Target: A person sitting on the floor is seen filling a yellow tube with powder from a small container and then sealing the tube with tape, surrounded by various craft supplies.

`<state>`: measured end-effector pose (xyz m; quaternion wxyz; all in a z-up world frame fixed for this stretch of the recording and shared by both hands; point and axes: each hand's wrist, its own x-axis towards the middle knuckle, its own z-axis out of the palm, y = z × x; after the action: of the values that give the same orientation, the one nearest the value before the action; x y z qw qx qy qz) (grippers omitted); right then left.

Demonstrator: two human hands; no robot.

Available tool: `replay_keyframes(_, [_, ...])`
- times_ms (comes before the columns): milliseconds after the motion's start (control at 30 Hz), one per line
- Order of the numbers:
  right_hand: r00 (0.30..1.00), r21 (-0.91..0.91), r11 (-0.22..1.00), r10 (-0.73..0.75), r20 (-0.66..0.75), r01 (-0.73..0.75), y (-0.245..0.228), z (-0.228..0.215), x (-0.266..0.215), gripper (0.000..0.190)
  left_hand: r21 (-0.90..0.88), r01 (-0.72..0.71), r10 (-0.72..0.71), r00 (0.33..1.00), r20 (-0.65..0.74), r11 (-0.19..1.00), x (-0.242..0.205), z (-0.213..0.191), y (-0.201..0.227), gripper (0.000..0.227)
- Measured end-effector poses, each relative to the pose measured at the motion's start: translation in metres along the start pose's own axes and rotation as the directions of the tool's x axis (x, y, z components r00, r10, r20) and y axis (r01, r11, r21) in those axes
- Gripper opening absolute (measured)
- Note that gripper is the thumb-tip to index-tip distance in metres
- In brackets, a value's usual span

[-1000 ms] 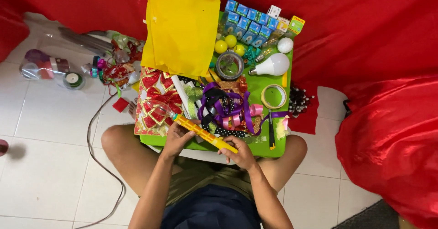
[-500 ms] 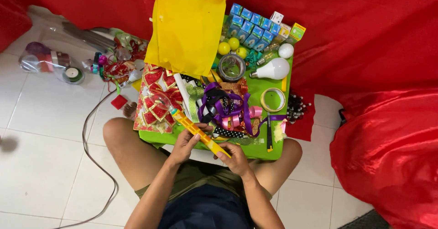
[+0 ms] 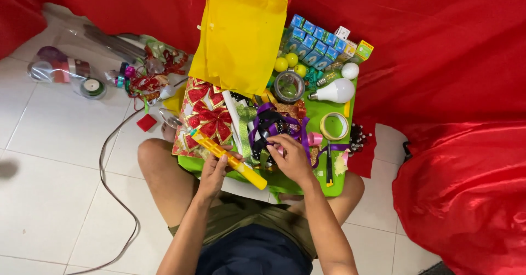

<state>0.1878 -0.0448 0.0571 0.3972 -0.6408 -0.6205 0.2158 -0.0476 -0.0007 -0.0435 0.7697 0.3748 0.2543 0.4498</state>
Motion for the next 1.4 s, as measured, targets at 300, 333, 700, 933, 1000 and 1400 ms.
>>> replay_keyframes(300, [0.923,-0.212,0.977,0.071,0.378,0.011,-0.041,0.035,0.034,0.031,-0.018,0.013,-0.014,0.999,-0.041,1.0,-0.021,-0.007,0.005,0.035])
replay_keyframes(333, [0.923,-0.211,0.977,0.067,0.38,0.015,-0.035,0.04,0.034,0.031,-0.016,0.01,-0.01,0.999,-0.043,1.0,-0.023,-0.011,0.003,0.035])
replay_keyframes(700, [0.996,0.424,0.904,0.083,-0.036,-0.06,-0.028,0.012,0.032,0.029,-0.027,-0.033,0.03,0.997,-0.075,0.999,-0.026,-0.021,0.019,0.034])
replay_keyframes(933, [0.985,0.881,0.473,0.145,-0.095,0.015,-0.036,-0.028,0.011,0.041,-0.014,-0.021,0.021,1.0,-0.018,1.0,-0.021,-0.005,0.014,0.034])
replay_keyframes(1000, [0.992,0.937,0.34,0.064,-0.11,0.082,-0.037,-0.042,0.008,0.045,-0.034,-0.017,0.017,1.0,-0.005,0.999,-0.02,0.0,0.011,0.034])
replay_keyframes(1400, [0.939,0.865,0.425,0.089,-0.333,0.266,-0.026,-0.104,-0.008,0.045,-0.022,0.02,-0.021,1.0,-0.016,1.0,-0.025,-0.002,0.005,0.035])
